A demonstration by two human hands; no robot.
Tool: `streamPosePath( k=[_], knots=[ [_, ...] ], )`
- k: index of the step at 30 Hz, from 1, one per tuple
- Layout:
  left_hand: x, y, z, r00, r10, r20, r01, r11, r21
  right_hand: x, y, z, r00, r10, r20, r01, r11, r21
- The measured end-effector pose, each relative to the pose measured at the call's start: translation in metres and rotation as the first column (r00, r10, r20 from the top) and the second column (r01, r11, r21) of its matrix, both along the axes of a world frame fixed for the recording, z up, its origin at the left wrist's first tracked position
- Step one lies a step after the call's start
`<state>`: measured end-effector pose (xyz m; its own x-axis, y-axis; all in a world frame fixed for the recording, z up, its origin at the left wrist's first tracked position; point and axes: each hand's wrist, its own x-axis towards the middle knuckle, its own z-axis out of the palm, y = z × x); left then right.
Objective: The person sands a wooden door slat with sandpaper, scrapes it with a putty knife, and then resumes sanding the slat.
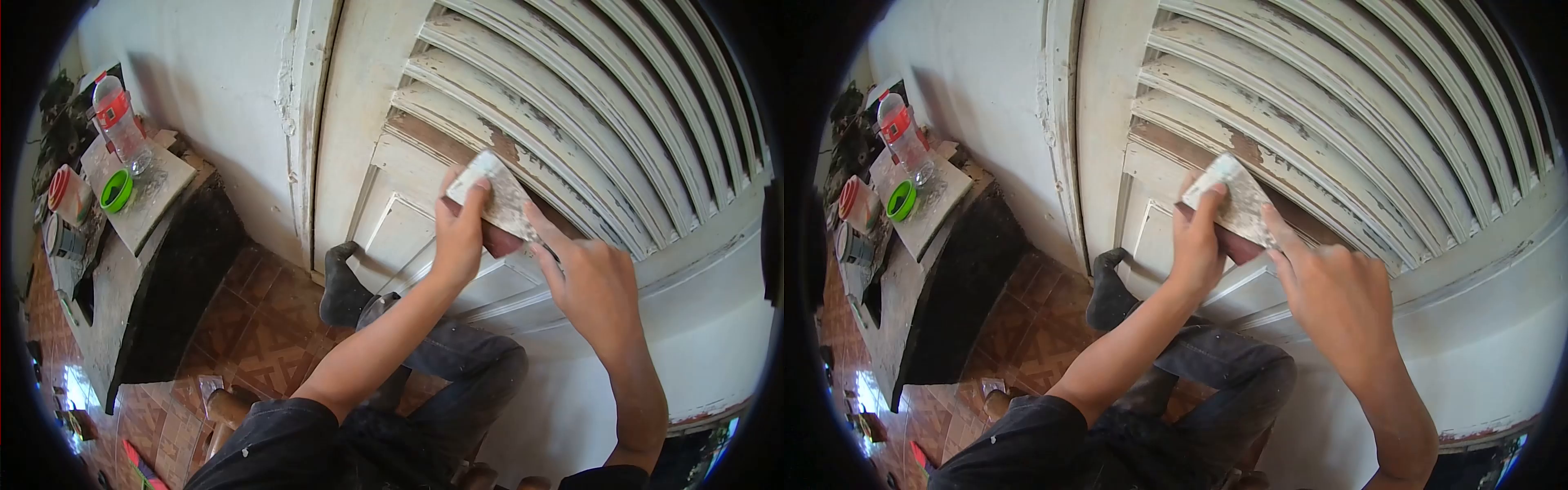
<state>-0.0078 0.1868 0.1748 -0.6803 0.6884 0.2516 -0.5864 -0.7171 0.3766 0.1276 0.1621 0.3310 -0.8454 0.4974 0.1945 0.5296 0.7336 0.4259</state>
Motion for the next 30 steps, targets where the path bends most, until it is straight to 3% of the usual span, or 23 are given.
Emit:
streamPosePath(
  k=[2, 3, 5, 11, 12, 13, 15, 16, 18, 19, 21, 23, 25, 26, 27, 28, 29, 30],
  knots=[
    [-0.021, 0.005, -0.006, 0.998, 0.059, 0.035, -0.059, 0.998, -0.009, -0.014, 0.004, -0.003, 0.999, 0.024, -0.032, -0.024, 1.0, 0.005],
    [-0.028, 0.006, -0.001, 0.979, 0.143, 0.143, -0.134, 0.989, -0.068, -0.028, 0.006, -0.007, 0.998, 0.06, -0.034, -0.06, 0.998, 0.011],
    [-0.062, -0.007, 0.002, 0.989, 0.119, 0.085, -0.121, 0.992, 0.024, -0.051, 0.002, -0.009, 0.994, 0.099, -0.037, -0.098, 0.995, 0.007],
    [-0.057, -0.017, 0.014, 0.993, 0.062, 0.1, -0.066, 0.997, 0.032, -0.047, 0.006, -0.007, 0.99, 0.133, -0.038, -0.133, 0.991, 0.018],
    [-0.044, -0.022, 0.022, 0.984, 0.031, 0.173, -0.027, 0.999, -0.03, -0.038, 0.005, -0.007, 0.991, 0.132, -0.038, -0.131, 0.991, 0.022],
    [-0.04, -0.019, 0.015, 0.996, -0.02, 0.092, 0.022, 0.999, -0.023, -0.026, 0.001, -0.008, 0.993, 0.087, -0.075, -0.089, 0.996, -0.025],
    [-0.02, -0.027, 0.009, 0.995, -0.1, 0.023, 0.102, 0.977, -0.187, 0.002, -0.013, -0.018, 0.993, 0.024, -0.115, -0.032, 0.997, -0.074],
    [-0.012, -0.033, 0.0, 0.98, -0.199, 0.007, 0.196, 0.964, -0.18, 0.018, -0.023, -0.026, 0.98, -0.015, -0.197, -0.028, 0.976, -0.215],
    [-0.008, -0.056, -0.021, 0.922, -0.379, -0.084, 0.355, 0.911, -0.21, 0.053, -0.036, -0.046, 0.928, -0.057, -0.368, -0.123, 0.886, -0.447],
    [-0.006, -0.069, -0.029, 0.905, -0.423, -0.042, 0.4, 0.881, -0.253, 0.07, -0.041, -0.059, 0.886, -0.061, -0.459, -0.218, 0.82, -0.53],
    [-0.007, -0.094, -0.062, 0.832, -0.546, 0.099, 0.551, 0.794, -0.257, 0.1, -0.069, -0.074, 0.715, -0.506, -0.483, -0.236, 0.475, -0.848],
    [-0.002, -0.119, -0.104, 0.806, -0.535, 0.253, 0.591, 0.713, -0.376, 0.123, -0.089, -0.119, 0.446, -0.625, -0.64, -0.594, 0.328, -0.735],
    [0.018, -0.144, -0.142, 0.753, -0.441, 0.489, 0.647, 0.631, -0.427, 0.122, -0.09, -0.174, 0.332, -0.503, -0.798, -0.815, 0.273, -0.511],
    [0.023, -0.157, -0.141, 0.699, -0.432, 0.57, 0.701, 0.573, -0.425, 0.114, -0.089, -0.191, 0.396, -0.424, -0.815, -0.768, 0.334, -0.547],
    [0.024, -0.172, -0.151, 0.597, -0.425, 0.681, 0.784, 0.489, -0.383, 0.096, -0.093, -0.188, 0.428, -0.409, -0.806, -0.677, 0.446, -0.585],
    [0.027, -0.181, -0.175, 0.429, -0.594, 0.681, 0.831, 0.555, -0.04, 0.086, -0.09, -0.189, 0.508, -0.335, -0.793, -0.623, 0.492, -0.607],
    [0.028, -0.185, -0.194, 0.27, -0.753, 0.6, 0.789, 0.531, 0.311, 0.078, -0.088, -0.19, 0.589, -0.265, -0.763, -0.565, 0.54, -0.624],
    [0.031, -0.189, -0.184, 0.237, -0.702, 0.671, 0.736, 0.581, 0.348, 0.071, -0.088, -0.193, 0.581, -0.276, -0.766, -0.566, 0.539, -0.624]
  ],
)
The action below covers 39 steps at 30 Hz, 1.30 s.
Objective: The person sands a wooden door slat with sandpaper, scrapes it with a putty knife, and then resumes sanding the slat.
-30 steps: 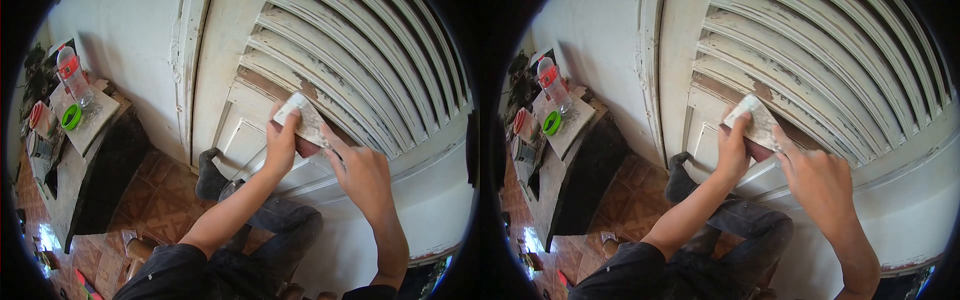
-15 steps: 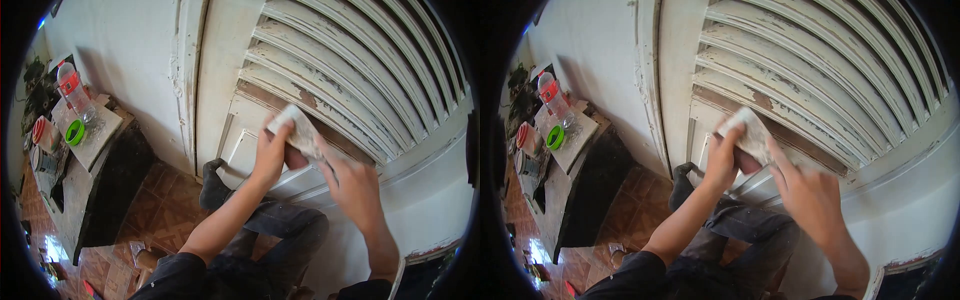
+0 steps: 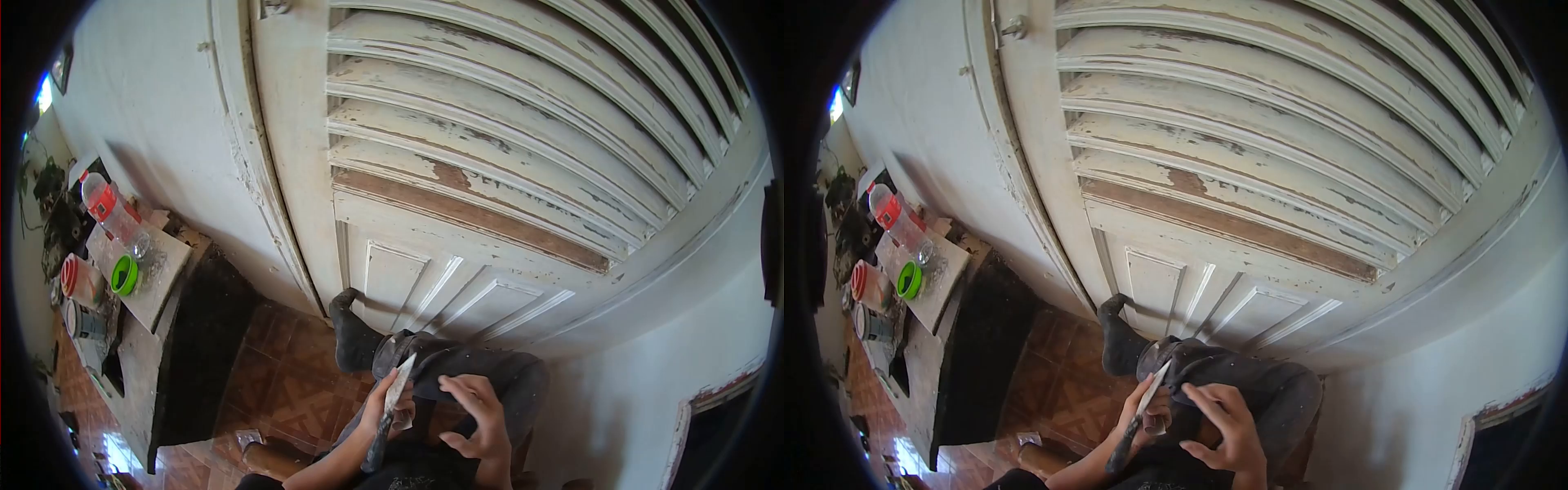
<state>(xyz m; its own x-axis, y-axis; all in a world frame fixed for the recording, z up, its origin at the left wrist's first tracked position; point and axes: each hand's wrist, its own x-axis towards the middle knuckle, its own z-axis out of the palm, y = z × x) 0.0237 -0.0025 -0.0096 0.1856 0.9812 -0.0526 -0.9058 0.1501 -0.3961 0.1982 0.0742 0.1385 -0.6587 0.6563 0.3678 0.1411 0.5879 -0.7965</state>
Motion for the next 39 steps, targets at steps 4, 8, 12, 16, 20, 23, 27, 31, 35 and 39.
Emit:
streamPosePath(
  k=[4, 8, 12, 16, 20, 23, 27, 31, 35, 39],
  knots=[
    [-0.004, 0.003, 0.031, 0.874, -0.169, -0.456, -0.091, 0.865, -0.494, -0.046, -0.004, 0.008, 0.946, 0.297, 0.128, -0.321, 0.905, 0.279],
    [-0.009, 0.02, 0.008, 0.682, -0.129, -0.719, -0.159, 0.935, -0.318, -0.074, 0.001, -0.01, 0.88, 0.473, -0.041, -0.411, 0.802, 0.433],
    [-0.021, 0.039, 0.013, 0.335, 0.007, -0.942, -0.164, 0.985, -0.051, -0.099, 0.011, 0.022, 0.856, 0.478, -0.199, -0.345, 0.814, 0.468],
    [-0.092, 0.06, 0.041, -0.708, -0.011, -0.706, -0.132, 0.984, 0.116, -0.093, 0.032, 0.082, 0.903, 0.417, -0.107, -0.273, 0.747, 0.606],
    [-0.124, 0.085, -0.041, -0.991, -0.051, -0.127, -0.087, 0.948, 0.305, -0.083, 0.059, 0.061, 0.851, 0.472, -0.232, -0.305, 0.803, 0.512],
    [-0.123, 0.088, -0.049, -0.998, -0.024, -0.065, -0.042, 0.956, 0.291, -0.078, 0.057, 0.0, 0.792, 0.162, -0.589, -0.244, 0.968, -0.063],
    [-0.123, 0.087, -0.044, -0.998, -0.031, -0.048, -0.044, 0.951, 0.305, -0.044, 0.069, -0.104, 0.808, -0.228, -0.543, -0.113, 0.845, -0.523],
    [-0.126, 0.085, -0.042, -0.998, -0.021, -0.064, -0.039, 0.957, 0.287, -0.022, 0.069, -0.152, 0.756, -0.383, -0.531, -0.133, 0.704, -0.697],
    [-0.129, 0.086, -0.047, -0.999, -0.014, -0.042, -0.026, 0.957, 0.288, -0.032, 0.077, -0.15, 0.812, -0.395, -0.429, -0.077, 0.656, -0.751],
    [-0.135, 0.085, -0.054, -0.999, 0.017, -0.046, 0.003, 0.954, 0.299, -0.027, 0.075, -0.158, 0.785, -0.354, -0.509, -0.174, 0.662, -0.729]
  ],
)
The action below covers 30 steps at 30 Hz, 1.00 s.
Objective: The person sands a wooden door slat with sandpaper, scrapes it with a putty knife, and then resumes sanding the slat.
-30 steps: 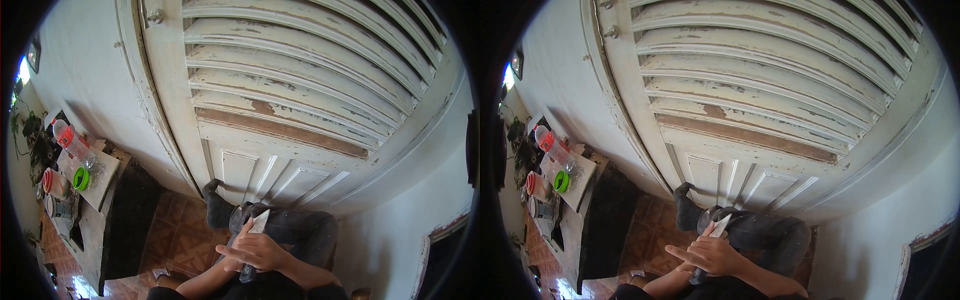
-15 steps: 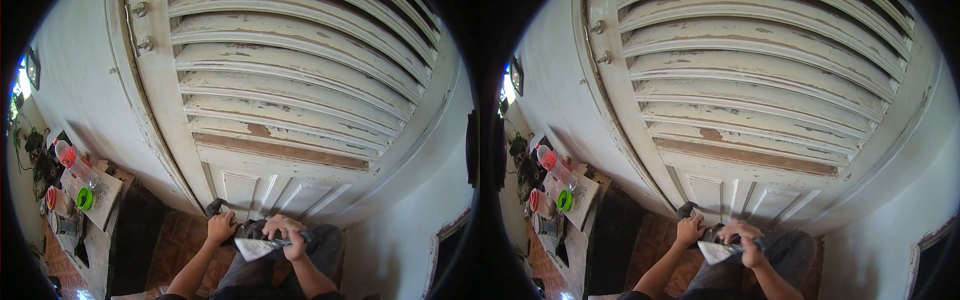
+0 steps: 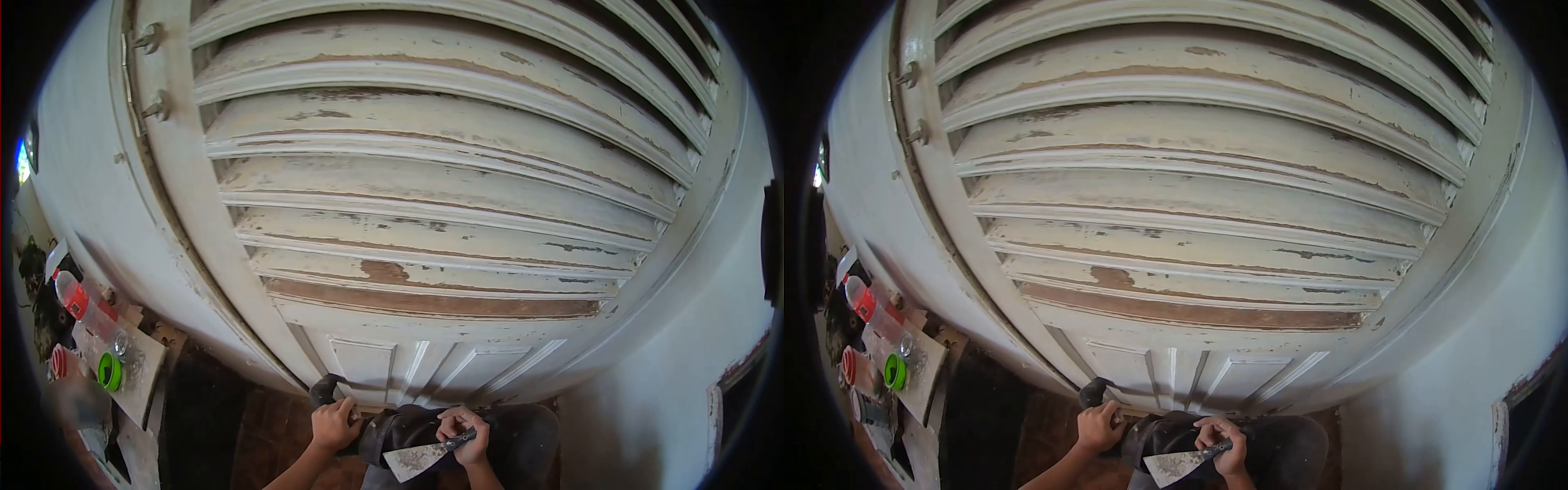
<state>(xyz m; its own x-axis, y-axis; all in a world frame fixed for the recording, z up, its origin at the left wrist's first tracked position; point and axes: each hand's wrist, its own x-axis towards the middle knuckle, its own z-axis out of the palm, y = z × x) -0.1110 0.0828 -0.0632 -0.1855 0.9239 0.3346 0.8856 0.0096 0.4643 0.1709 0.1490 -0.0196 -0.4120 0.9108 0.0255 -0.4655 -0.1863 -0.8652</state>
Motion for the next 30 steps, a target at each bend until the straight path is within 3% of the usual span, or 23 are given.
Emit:
streamPosePath(
  k=[7, 10, 12, 13, 14, 18, 22, 24, 26, 28, 30],
  knots=[
    [0.001, 0.001, 0.002, 1.0, 0.019, 0.013, -0.019, 0.999, -0.039, 0.002, 0.003, 0.0, 0.999, 0.007, 0.05, -0.008, 1.0, 0.002],
    [0.001, 0.003, 0.006, 0.999, 0.032, 0.025, -0.031, 0.999, -0.041, 0.003, 0.001, 0.002, 0.995, 0.009, -0.103, -0.011, 1.0, -0.018],
    [0.003, 0.002, 0.004, 0.999, 0.037, 0.027, -0.034, 0.994, -0.102, 0.008, -0.004, -0.005, 1.0, -0.018, 0.0, 0.018, 1.0, -0.005],
    [0.004, 0.003, 0.006, 0.999, 0.038, 0.027, -0.035, 0.994, -0.102, 0.003, -0.009, 0.017, 0.986, 0.023, -0.165, -0.032, 0.998, -0.052],
    [0.004, 0.005, 0.009, 0.999, 0.036, 0.023, -0.034, 0.994, -0.101, 0.002, -0.009, 0.015, 1.0, 0.019, 0.007, -0.019, 0.997, 0.075],
    [0.002, 0.003, 0.029, 0.996, -0.086, -0.008, 0.084, 0.992, -0.094, 0.003, -0.021, 0.033, 1.0, 0.019, 0.009, -0.018, 1.0, -0.011],
    [-0.011, -0.012, 0.026, 0.992, -0.124, 0.035, 0.126, 0.991, -0.051, -0.017, -0.03, 0.066, 0.991, 0.123, 0.054, -0.12, 0.991, -0.065],
    [-0.022, -0.02, 0.027, 0.984, -0.177, 0.017, 0.177, 0.984, -0.011, -0.018, -0.046, 0.063, 0.982, 0.188, 0.028, -0.189, 0.981, 0.038],
    [-0.028, -0.023, 0.028, 0.976, -0.216, 0.029, 0.216, 0.976, 0.002, -0.017, -0.054, 0.06, 0.989, 0.133, 0.058, -0.143, 0.963, 0.23],
    [-0.023, -0.017, 0.047, 0.961, -0.104, 0.256, 0.08, 0.992, 0.101, -0.007, -0.055, 0.062, 0.989, 0.141, 0.039, -0.146, 0.967, 0.207],
    [-0.016, -0.007, 0.093, 0.986, -0.15, 0.079, 0.127, 0.962, 0.241, 0.003, -0.058, 0.058, 0.99, 0.124, -0.07, -0.115, 0.985, 0.128]
  ],
)
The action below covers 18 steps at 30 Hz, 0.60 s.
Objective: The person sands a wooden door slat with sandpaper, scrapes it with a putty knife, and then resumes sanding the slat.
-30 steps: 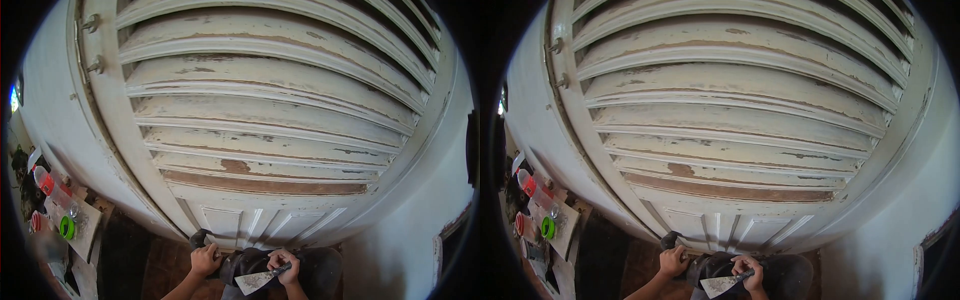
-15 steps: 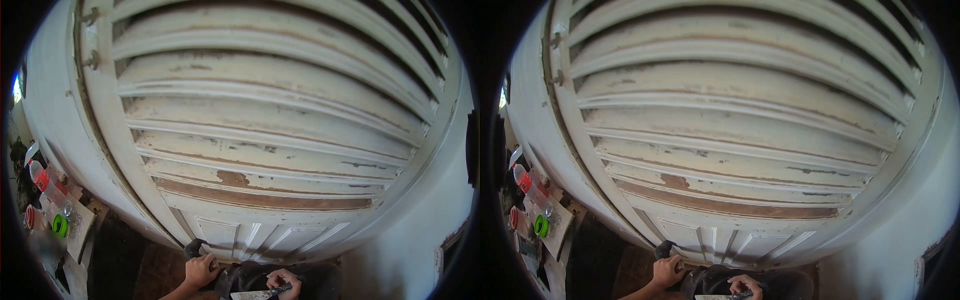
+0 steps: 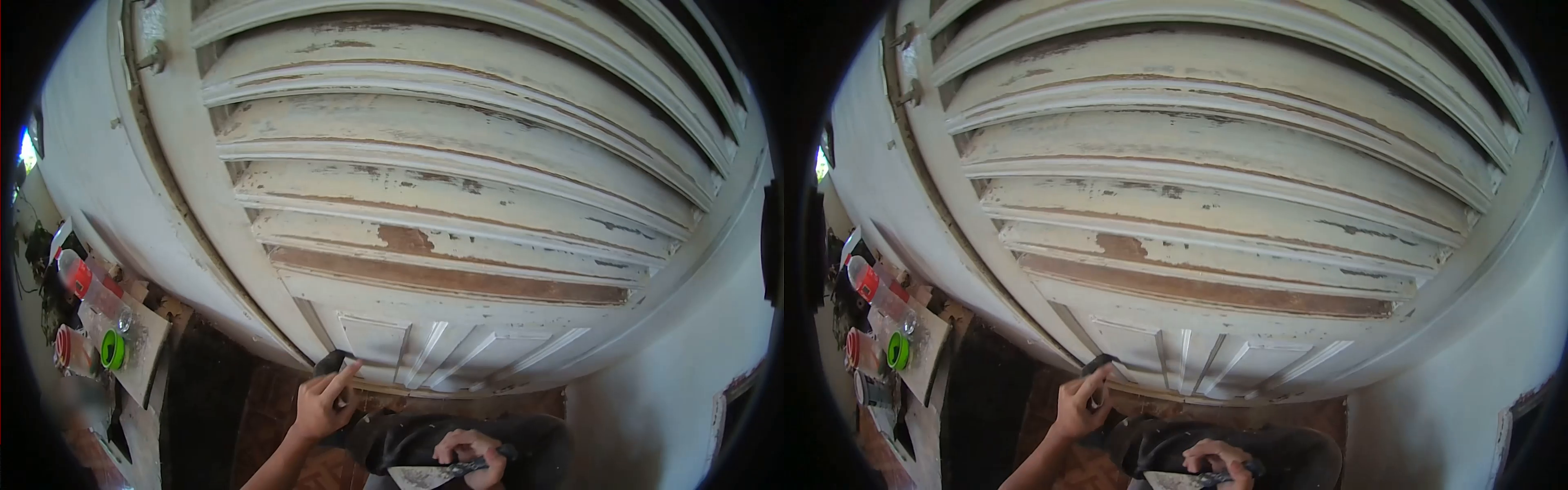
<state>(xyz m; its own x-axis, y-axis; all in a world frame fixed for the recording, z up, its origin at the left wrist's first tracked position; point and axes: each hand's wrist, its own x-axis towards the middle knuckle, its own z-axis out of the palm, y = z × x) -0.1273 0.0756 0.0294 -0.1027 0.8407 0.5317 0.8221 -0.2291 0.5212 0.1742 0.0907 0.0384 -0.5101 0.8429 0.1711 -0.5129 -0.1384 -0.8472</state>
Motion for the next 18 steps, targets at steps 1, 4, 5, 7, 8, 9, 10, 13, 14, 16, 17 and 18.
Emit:
streamPosePath(
  k=[1, 4, 5, 7, 8, 9, 10, 13, 14, 16, 17, 18],
  knots=[
    [0.007, 0.007, 0.026, 0.997, -0.002, -0.08, 0.009, 0.995, 0.097, 0.001, 0.0, 0.001, 0.999, -0.033, -0.015, 0.032, 0.999, -0.043],
    [0.04, 0.037, 0.096, 0.998, 0.055, -0.029, -0.049, 0.983, 0.176, 0.004, -0.005, -0.001, 0.995, -0.07, -0.072, 0.059, 0.988, -0.14],
    [0.048, 0.047, 0.111, 0.997, 0.08, -0.015, -0.077, 0.985, 0.157, 0.003, -0.004, 0.003, 0.997, -0.055, -0.055, 0.05, 0.995, -0.087],
    [0.063, 0.064, 0.129, 0.994, 0.111, -0.001, -0.11, 0.982, 0.154, 0.003, -0.004, 0.006, 0.998, -0.023, -0.05, 0.023, 1.0, -0.014],
    [0.068, 0.072, 0.135, 0.991, 0.13, 0.009, -0.13, 0.982, 0.139, 0.005, -0.004, 0.007, 0.998, -0.018, -0.055, 0.018, 1.0, -0.007],
    [0.072, 0.077, 0.139, 0.991, 0.133, 0.006, -0.133, 0.981, 0.139, 0.009, -0.007, 0.009, 0.998, -0.012, -0.055, 0.012, 1.0, 0.004],
    [0.075, 0.082, 0.142, 0.988, 0.148, -0.041, -0.141, 0.98, 0.137, 0.012, -0.011, 0.011, 0.998, -0.006, -0.055, 0.007, 1.0, 0.011],
    [0.089, 0.088, 0.142, 0.978, 0.173, -0.115, -0.161, 0.981, 0.106, 0.018, -0.017, 0.019, 0.993, -0.071, -0.096, 0.075, 0.996, 0.038],
    [0.094, 0.09, 0.141, 0.974, 0.185, -0.134, -0.176, 0.981, 0.079, 0.019, -0.019, 0.021, 0.986, -0.113, -0.124, 0.122, 0.991, 0.063],
    [0.104, 0.093, 0.14, 0.972, 0.149, -0.182, -0.134, 0.987, 0.09, 0.023, -0.022, 0.027, 0.98, -0.12, -0.156, 0.137, 0.985, 0.104],
    [0.109, 0.096, 0.141, 0.979, 0.128, -0.158, -0.113, 0.988, 0.103, 0.024, -0.024, 0.029, 0.978, -0.128, -0.164, 0.147, 0.983, 0.113],
    [0.114, 0.098, 0.142, 0.986, 0.112, -0.127, -0.097, 0.988, 0.117, 0.025, -0.025, 0.031, 0.977, -0.131, -0.167, 0.153, 0.98, 0.127]
  ],
)
